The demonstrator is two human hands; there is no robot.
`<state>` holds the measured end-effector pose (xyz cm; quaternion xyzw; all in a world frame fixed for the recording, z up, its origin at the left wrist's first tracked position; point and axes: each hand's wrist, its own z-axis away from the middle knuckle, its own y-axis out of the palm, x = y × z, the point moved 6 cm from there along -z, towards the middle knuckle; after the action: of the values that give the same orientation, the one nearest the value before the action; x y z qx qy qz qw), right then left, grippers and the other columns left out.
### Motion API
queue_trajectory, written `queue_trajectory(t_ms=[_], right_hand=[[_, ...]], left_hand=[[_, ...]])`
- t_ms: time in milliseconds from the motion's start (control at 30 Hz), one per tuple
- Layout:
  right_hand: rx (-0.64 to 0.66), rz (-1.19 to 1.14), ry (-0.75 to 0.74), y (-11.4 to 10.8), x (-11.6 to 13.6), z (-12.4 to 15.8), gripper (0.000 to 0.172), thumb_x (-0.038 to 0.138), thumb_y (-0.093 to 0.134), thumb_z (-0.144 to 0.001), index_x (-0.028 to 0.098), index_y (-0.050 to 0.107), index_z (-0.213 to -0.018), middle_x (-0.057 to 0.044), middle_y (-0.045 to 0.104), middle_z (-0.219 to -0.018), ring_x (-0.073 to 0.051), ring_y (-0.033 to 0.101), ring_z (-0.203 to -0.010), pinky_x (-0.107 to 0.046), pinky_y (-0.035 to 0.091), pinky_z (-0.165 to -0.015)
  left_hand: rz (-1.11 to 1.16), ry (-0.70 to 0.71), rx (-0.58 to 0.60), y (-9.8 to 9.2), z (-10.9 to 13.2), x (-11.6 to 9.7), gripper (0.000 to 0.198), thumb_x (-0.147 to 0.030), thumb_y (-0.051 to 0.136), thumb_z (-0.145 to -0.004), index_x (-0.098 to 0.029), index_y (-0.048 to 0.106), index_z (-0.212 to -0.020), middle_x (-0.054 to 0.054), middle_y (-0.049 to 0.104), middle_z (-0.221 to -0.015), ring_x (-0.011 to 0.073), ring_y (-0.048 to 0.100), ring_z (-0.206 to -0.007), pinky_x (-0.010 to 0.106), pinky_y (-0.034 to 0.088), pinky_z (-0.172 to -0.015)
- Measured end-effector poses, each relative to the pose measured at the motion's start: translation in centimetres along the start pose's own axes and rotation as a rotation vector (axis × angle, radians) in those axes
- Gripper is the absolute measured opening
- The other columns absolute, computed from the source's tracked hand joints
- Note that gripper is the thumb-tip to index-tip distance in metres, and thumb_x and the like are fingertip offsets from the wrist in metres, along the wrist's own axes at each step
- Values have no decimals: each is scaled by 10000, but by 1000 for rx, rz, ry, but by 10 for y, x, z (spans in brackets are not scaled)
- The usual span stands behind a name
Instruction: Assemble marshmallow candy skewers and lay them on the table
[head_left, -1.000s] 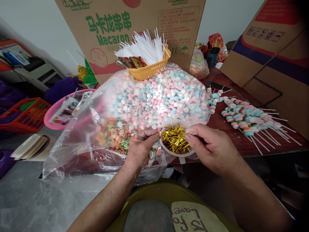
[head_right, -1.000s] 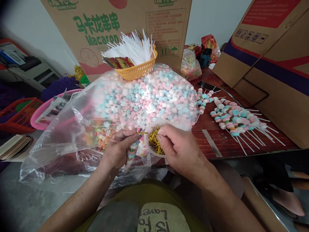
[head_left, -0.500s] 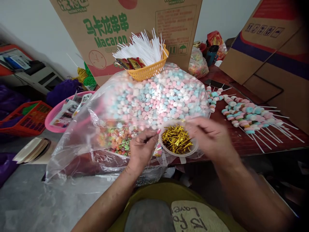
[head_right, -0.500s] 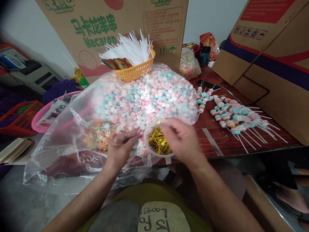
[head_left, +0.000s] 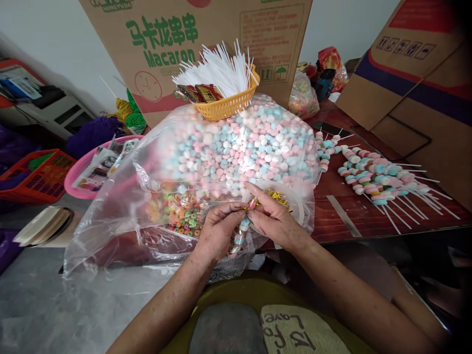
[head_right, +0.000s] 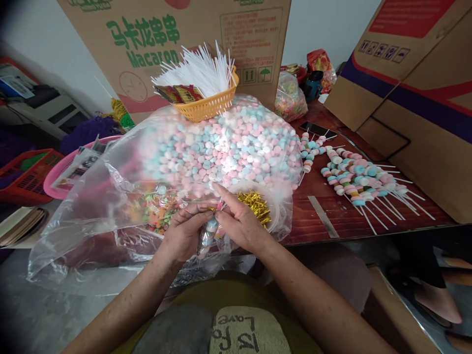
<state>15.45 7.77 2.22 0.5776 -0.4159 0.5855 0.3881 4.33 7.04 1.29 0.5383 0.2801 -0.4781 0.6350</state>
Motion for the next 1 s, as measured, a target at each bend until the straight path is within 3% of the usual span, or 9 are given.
queue_trajectory(t_ms=[167, 267, 367, 467, 600, 733, 800, 900, 1000], right_hand=[[-170, 190, -111, -2, 2, 7, 704, 187, 491, -841, 211, 189, -1476, 90, 437, -528, -90, 380, -471, -213, 347, -481], [-312, 147, -124, -4, 2, 12, 638, 270, 519, -857, 162, 262, -1431, 79, 480, -537, -100, 427, -484, -219, 376, -490], [-135, 76, -49, 1, 2, 10, 321, 343, 508, -873, 142, 582, -1113, 67, 478, -484, -89, 418, -420, -208, 360, -427], [-89, 294, -280, -5, 23, 11, 199, 287, 522, -874, 161, 661, -807, 20, 552, -551, -97, 515, -506, -205, 419, -496], [-77, 455, -572, -11, 43, 15, 162, 220, 549, -875, 192, 690, -951, 0, 650, -671, -109, 591, -604, -209, 471, -591], [199, 440, -611, -5, 46, 14, 197, 281, 529, -899, 198, 681, -992, -4, 679, -745, -112, 628, -705, -209, 479, -656], [246, 457, -587, -3, 45, 12, 194, 302, 517, -901, 180, 667, -911, 1, 656, -712, -98, 600, -653, -193, 454, -611], [23, 522, -553, -8, 43, 10, 206, 293, 528, -886, 170, 567, -726, 30, 546, -580, -74, 479, -520, -178, 366, -506], [-176, 663, -559, -8, 39, 9, 282, 297, 488, -898, 187, 451, -640, 42, 467, -532, -75, 407, -485, -198, 301, -491]], left_hand=[[24, -5, 8, -3, -1, 9, 252, -317, 786, -637, -160, 711, -819, -27, 602, -509, 80, 477, -357, 170, 320, -308], [46, 57, -33, -6, -2, 4, 226, -321, 803, -618, -153, 712, -740, -23, 614, -525, 62, 477, -378, 160, 340, -337], [16, 106, 25, -3, -2, -5, 215, -305, 822, -601, -148, 716, -701, -22, 634, -562, 41, 476, -408, 149, 358, -380], [80, 63, 91, 2, -2, -12, 232, -269, 841, -575, -136, 703, -706, -9, 667, -620, 67, 559, -517, 166, 442, -489], [146, -26, 193, 7, -2, -18, 346, -147, 834, -576, -161, 632, -856, -14, 688, -687, 105, 623, -611, 201, 484, -586], [103, -176, 357, 11, 0, -16, 746, -95, 830, -569, -203, 475, -1215, -31, 665, -662, 120, 625, -568, 213, 479, -567], [79, -225, 380, 12, 0, -13, 952, -101, 840, -556, -202, 333, -1355, -28, 662, -676, 122, 617, -536, 216, 473, -541], [92, -173, 268, 9, -4, -13, 1029, -164, 848, -573, -214, 246, -1406, -38, 647, -667, 117, 586, -487, 218, 459, -487], [131, -144, 134, 7, -3, -8, 777, -238, 862, -556, -197, 480, -1231, -36, 644, -660, 107, 572, -486, 219, 461, -478]])
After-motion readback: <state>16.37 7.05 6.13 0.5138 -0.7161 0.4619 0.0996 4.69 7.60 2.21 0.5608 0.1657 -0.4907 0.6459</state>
